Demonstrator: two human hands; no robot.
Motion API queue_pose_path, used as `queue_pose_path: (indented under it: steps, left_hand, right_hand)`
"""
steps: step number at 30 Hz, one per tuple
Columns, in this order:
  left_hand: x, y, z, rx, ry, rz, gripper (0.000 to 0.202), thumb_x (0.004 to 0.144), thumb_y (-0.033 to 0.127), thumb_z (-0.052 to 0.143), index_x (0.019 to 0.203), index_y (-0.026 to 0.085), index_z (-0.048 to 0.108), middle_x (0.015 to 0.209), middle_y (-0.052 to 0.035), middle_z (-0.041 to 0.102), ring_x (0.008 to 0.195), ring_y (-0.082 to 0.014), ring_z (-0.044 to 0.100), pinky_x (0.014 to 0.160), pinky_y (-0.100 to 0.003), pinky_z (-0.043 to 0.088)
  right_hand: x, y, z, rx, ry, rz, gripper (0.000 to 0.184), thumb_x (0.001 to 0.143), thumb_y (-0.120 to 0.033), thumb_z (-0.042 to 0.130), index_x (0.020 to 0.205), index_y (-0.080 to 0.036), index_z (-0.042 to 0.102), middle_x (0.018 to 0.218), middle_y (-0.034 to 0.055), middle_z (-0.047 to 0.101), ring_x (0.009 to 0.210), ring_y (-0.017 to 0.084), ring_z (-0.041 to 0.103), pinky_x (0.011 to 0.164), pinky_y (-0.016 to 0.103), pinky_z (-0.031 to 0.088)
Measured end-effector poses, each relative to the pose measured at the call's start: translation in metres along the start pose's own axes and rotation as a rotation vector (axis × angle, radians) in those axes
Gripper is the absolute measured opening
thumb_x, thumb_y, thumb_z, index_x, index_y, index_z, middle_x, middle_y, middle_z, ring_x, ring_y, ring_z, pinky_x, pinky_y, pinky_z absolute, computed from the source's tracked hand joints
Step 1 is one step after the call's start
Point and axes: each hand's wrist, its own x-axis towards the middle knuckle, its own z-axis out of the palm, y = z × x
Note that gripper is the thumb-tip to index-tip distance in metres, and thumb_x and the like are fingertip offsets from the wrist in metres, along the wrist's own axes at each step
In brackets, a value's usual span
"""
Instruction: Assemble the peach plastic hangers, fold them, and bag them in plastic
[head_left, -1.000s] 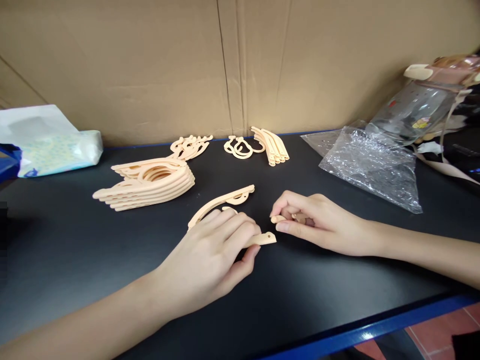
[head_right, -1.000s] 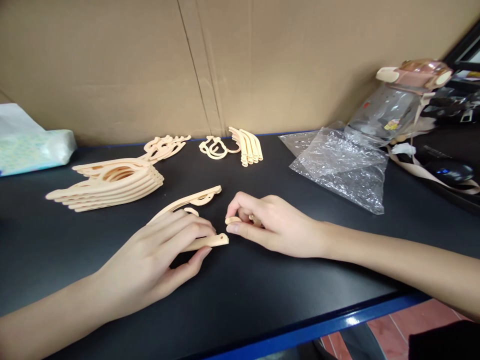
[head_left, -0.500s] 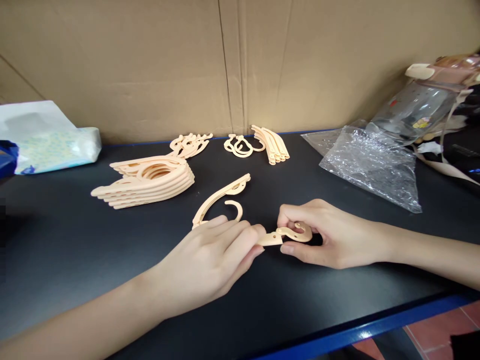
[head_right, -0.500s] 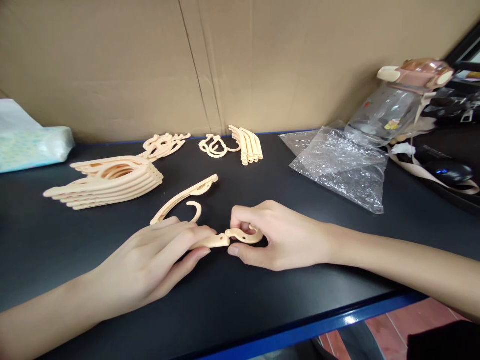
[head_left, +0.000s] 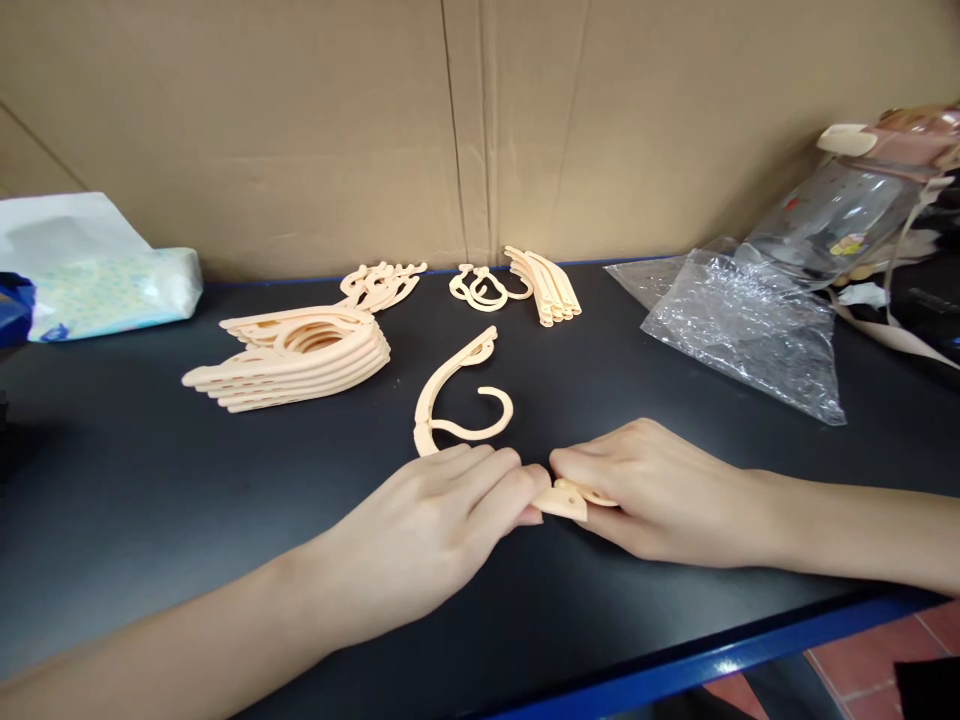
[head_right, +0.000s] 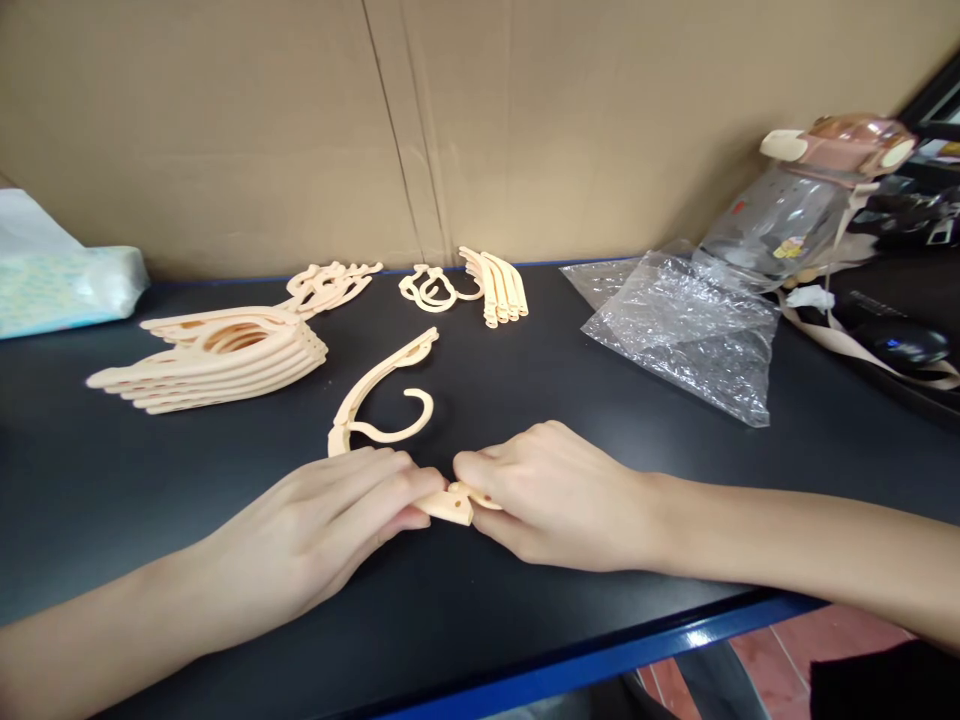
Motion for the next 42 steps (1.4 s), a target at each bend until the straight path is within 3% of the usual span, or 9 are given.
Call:
queue_pose_path:
  steps: [9, 19, 31, 42]
  left_hand:
    - [-0.0007, -0.0031, 0.0009, -0.081, -0.051, -0.057, 0.025, 0.106, 0.018, 0.03, 0.097, 0.016, 0.053, 0.079, 0.0, 0.06, 0.066, -0.0138, 0.057, 0.06, -0.026, 0.043]
    - [-0.0056, -0.0048, 0.002, -0.155, -0.14, -0.075, 0.015, 0.099, 0.006, 0.04, 0.104, 0.016, 0.05, 0.084, 0.0009, 0.054, 0.071, -0.014, 0.051, 0.064, -0.024, 0.04]
    - [-0.0037, -0.0031, 0.0, -0.161, -0.151, -0.059, 0.018, 0.099, 0.005, 0.039, 0.103, 0.014, 0.053, 0.083, 0.0006, 0.053, 0.071, -0.0145, 0.051, 0.067, -0.025, 0.04]
    - [0.0009, -0.0033, -0.0003, -0.127, -0.143, -0.042, 0.023, 0.102, 0.009, 0.034, 0.099, 0.014, 0.056, 0.079, -0.0005, 0.054, 0.068, -0.0154, 0.051, 0.064, -0.026, 0.04]
  right_hand:
    - [0.0004, -0.0012, -0.0021, 0.037, 0.011, 0.062, 0.028, 0.088, -0.011, 0.046, 0.072, -0.023, 0.026, 0.06, -0.0064, 0.04, 0.05, 0.008, 0.033, 0.05, 0.026, 0.019]
    - [-0.0018, -0.0048, -0.0008, 0.0, -0.008, 0.062, 0.026, 0.088, -0.013, 0.041, 0.072, -0.023, 0.023, 0.06, -0.0057, 0.04, 0.049, 0.008, 0.03, 0.049, 0.026, 0.018]
    - [-0.0059, -0.0037, 0.0042, -0.124, 0.063, -0.01, 0.023, 0.091, -0.013, 0.038, 0.072, -0.023, 0.031, 0.058, -0.0055, 0.045, 0.048, 0.009, 0.03, 0.047, 0.027, 0.019]
    - [-0.0077, -0.0048, 0.0045, -0.189, 0.0, 0.007, 0.021, 0.092, -0.014, 0.04, 0.072, -0.021, 0.039, 0.059, -0.0024, 0.053, 0.047, 0.01, 0.04, 0.048, 0.028, 0.019]
